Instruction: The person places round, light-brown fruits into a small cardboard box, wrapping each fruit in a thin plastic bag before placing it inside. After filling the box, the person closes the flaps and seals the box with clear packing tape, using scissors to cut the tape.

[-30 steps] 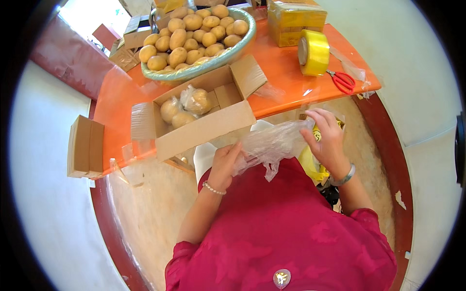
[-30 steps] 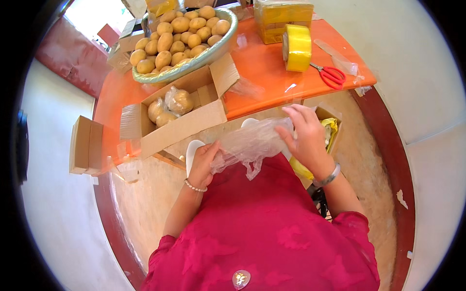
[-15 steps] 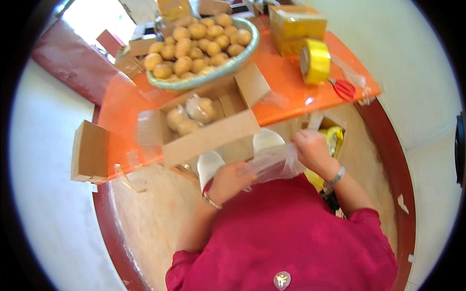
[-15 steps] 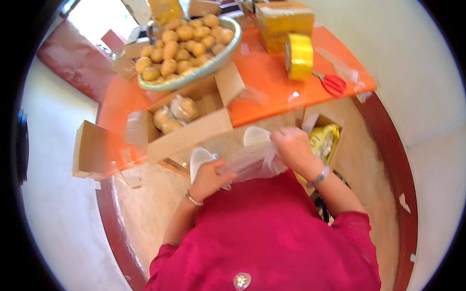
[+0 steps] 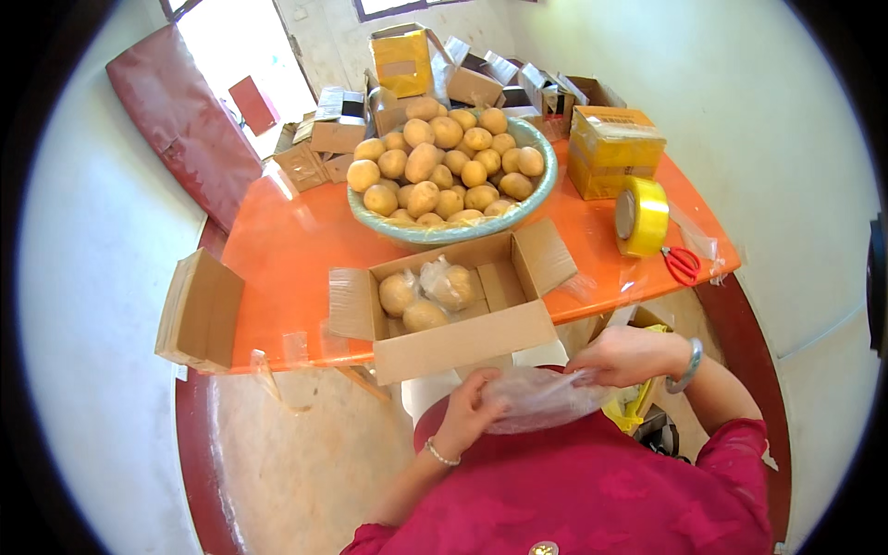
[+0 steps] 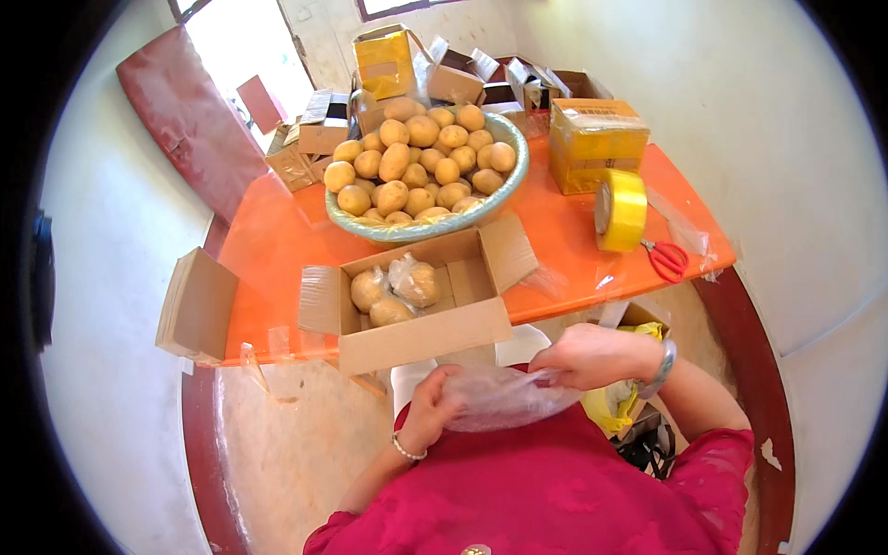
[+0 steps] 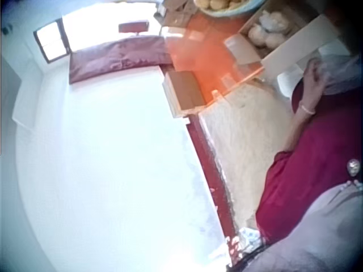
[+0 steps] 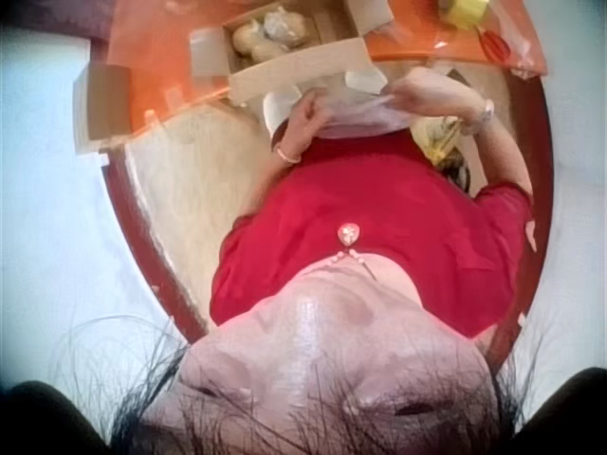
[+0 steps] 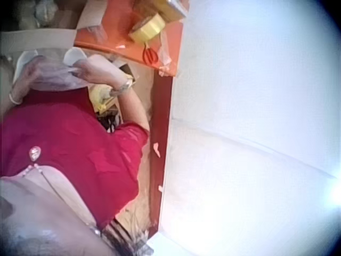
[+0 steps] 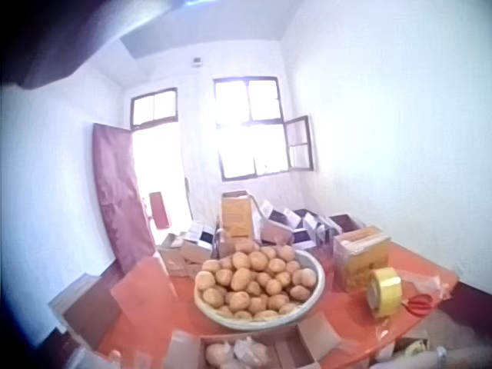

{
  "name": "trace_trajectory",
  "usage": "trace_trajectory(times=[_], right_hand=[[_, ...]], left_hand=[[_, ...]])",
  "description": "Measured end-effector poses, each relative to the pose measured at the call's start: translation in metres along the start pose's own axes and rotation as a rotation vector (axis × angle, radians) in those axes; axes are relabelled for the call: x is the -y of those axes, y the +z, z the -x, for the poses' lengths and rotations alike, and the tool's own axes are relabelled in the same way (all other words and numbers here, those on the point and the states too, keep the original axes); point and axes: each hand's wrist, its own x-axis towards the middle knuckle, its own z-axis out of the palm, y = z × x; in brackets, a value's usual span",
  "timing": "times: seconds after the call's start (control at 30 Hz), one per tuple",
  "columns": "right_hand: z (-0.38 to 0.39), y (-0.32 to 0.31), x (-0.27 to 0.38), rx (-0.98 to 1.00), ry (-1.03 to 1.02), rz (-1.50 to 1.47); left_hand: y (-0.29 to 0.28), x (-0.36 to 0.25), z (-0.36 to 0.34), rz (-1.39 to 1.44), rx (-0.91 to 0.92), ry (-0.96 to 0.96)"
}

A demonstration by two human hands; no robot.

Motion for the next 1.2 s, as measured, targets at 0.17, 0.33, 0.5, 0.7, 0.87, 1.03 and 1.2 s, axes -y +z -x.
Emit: trace_trajectory(times=[0.17,0.33,0.5,0.7,0.87,1.03,1.2], right_hand=[[-0.006,-0.083,0.021,-0.141,-0.073,-0.107],[-0.085,-0.147,0.027,-0.434,-0.097,0.250],[-0.203,-0.187,-0.053,-0.583,0.048,0.636],[-0.285,-0.199,-0.075,-0.785,-0.075,0.588],[-0.315,-0.208,-0.063,-0.543,0.362,0.437],[-0.304,-0.196,-0.086,-0.730,0.363,0.456],[-0.223,-0.191,-0.025,-0.724,0.065,0.287]], left_hand=[[-0.016,-0.011,-0.002,-0.514,0.185,0.233],[-0.027,0.006,-0.004,-0.435,0.114,0.045],[-0.033,0.004,-0.002,-0.446,0.094,-0.017],[-0.040,0.030,-0.007,-0.681,-0.016,0.350],[-0.041,0.029,-0.002,-0.529,-0.079,0.100],[-0.044,0.045,-0.008,-0.478,-0.056,0.156],[-0.050,0.040,-0.003,-0.455,-0.185,-0.063]])
